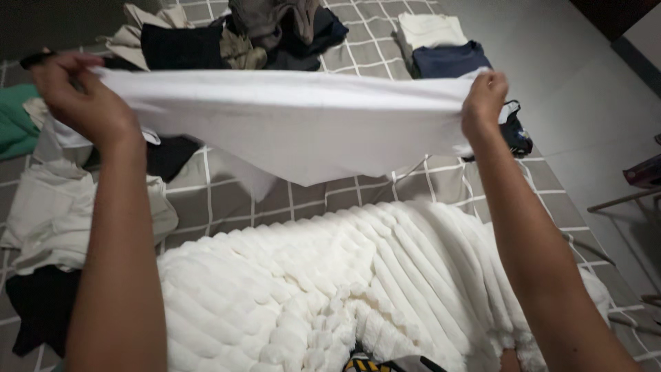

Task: The person folds a striped blue and beige t-shirt on a bed, smoothing and aligning it before folding it into a compact rectangle. They then pick up a white t-shirt, turn it inside out, and begin folding it.

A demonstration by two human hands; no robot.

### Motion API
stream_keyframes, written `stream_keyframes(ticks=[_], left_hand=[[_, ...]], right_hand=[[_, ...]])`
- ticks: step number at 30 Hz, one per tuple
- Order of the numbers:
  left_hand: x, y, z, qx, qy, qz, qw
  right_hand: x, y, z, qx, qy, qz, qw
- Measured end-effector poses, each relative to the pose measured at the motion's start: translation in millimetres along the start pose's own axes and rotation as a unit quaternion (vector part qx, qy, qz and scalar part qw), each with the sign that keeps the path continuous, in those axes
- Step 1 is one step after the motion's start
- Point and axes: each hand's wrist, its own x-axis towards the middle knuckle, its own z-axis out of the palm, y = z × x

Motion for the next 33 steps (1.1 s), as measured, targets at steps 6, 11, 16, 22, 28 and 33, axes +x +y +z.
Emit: stream_keyframes(ticks=[6, 11, 16, 22, 28, 33], left_hand=[[64, -32, 21, -0.122, -0.013, 0.021, 0.992], [89, -28, 16, -0.158, -0.026, -0.103, 0.982], [99, -2, 12, -0.254, -0.071, -0.298, 0.918], [20, 7, 17, -0.274, -0.097, -0.326, 0.9], [-152, -36, -20, -0.218, -0.097, -0.539, 0.808], [-230, -68, -58, -0.204, -0.014, -0.625, 0.753]], right_hand=[[13, -94, -2, -0.081, -0.064, -0.059, 0.993], [28, -125, 2, 0.042, -0.075, -0.033, 0.996], [65, -135, -4, 0.259, -0.194, 0.032, 0.946], [6, -75, -16, -0.358, -0.319, -0.438, 0.76], [-109, 90, 30, 0.001, -0.395, 0.423, 0.816], [-145, 167, 55, 0.017, -0.371, 0.312, 0.874]])
